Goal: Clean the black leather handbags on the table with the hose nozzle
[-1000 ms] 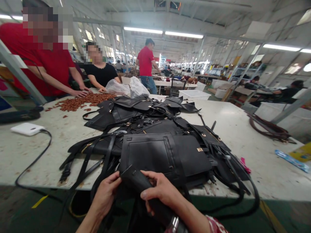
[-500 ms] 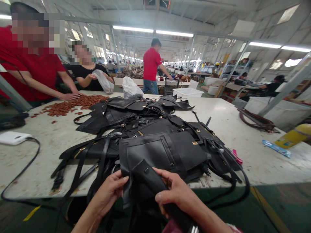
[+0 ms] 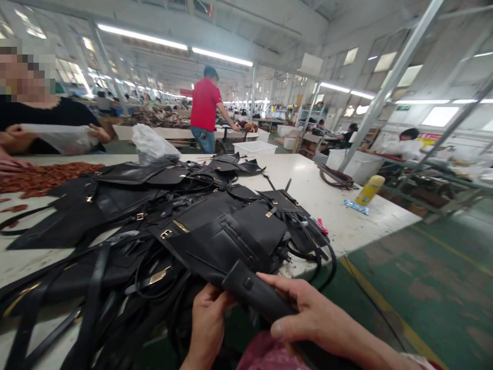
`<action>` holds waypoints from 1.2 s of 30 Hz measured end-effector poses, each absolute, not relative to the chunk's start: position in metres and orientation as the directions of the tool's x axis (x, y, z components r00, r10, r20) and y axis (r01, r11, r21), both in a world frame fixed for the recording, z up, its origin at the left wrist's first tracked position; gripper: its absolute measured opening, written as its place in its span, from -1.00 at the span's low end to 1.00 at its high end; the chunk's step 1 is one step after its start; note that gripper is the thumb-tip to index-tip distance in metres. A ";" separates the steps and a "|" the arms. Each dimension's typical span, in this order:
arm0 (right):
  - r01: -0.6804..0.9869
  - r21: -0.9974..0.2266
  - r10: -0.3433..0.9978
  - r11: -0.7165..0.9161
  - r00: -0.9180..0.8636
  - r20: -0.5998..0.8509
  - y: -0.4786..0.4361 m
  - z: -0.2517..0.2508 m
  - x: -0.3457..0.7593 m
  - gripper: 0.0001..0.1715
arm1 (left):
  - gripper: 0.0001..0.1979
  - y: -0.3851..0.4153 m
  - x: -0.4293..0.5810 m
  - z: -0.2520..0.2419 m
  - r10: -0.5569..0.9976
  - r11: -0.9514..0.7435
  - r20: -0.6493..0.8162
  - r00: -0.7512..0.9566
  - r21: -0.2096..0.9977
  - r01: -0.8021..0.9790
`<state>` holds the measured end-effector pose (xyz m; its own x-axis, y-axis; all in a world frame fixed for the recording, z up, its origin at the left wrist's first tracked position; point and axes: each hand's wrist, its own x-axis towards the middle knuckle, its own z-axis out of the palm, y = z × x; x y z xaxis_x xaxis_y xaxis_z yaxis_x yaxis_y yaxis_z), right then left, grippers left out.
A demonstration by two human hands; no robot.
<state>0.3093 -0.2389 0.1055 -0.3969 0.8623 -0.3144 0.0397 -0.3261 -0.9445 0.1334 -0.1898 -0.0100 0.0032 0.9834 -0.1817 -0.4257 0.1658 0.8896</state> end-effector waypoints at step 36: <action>-0.110 -0.932 0.925 -0.344 -0.211 -0.317 -0.209 -0.021 0.383 -0.19 | -0.64 -0.183 0.064 -0.021 0.774 0.540 -0.612 -0.161 0.771 -0.337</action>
<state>0.3834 -0.2092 -0.0214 -0.2113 0.9247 -0.3166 -0.1103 -0.3444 -0.9323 0.0644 -0.1828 -0.0205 -0.1610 0.7741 -0.6123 -0.3371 0.5399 0.7712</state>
